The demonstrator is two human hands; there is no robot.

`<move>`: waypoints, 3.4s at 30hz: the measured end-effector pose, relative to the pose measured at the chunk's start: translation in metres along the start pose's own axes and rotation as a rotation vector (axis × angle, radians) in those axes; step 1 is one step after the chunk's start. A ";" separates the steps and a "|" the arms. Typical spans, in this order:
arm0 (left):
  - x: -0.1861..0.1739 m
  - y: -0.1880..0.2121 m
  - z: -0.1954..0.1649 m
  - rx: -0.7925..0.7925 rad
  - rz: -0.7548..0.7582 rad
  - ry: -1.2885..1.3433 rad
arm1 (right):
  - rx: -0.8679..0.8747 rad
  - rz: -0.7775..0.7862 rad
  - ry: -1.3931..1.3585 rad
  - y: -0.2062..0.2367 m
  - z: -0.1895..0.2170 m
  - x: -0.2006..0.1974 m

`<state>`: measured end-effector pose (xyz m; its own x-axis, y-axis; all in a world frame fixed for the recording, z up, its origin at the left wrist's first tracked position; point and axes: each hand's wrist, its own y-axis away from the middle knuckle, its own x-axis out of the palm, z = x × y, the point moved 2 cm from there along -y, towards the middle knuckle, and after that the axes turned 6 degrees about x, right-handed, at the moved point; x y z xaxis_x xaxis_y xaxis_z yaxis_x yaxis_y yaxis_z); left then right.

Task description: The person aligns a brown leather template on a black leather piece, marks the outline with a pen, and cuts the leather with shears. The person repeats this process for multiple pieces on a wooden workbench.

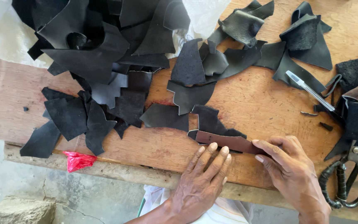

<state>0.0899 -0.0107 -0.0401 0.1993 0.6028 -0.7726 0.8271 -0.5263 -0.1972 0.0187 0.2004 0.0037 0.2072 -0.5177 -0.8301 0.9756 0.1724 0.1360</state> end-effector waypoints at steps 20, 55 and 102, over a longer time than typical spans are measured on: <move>0.005 -0.006 0.000 -0.047 0.004 -0.084 | 0.011 0.025 -0.042 -0.001 -0.005 0.001; 0.030 -0.005 0.015 0.023 -0.232 -0.037 | -0.509 0.190 0.219 -0.104 0.126 0.045; 0.004 -0.028 0.013 0.011 -0.235 -0.013 | 0.340 0.626 -1.299 -0.122 0.117 0.055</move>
<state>0.0606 -0.0012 -0.0458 -0.0048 0.7021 -0.7121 0.8443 -0.3787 -0.3791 -0.0807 0.0528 0.0050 0.3300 -0.8357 0.4390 0.6367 0.5403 0.5501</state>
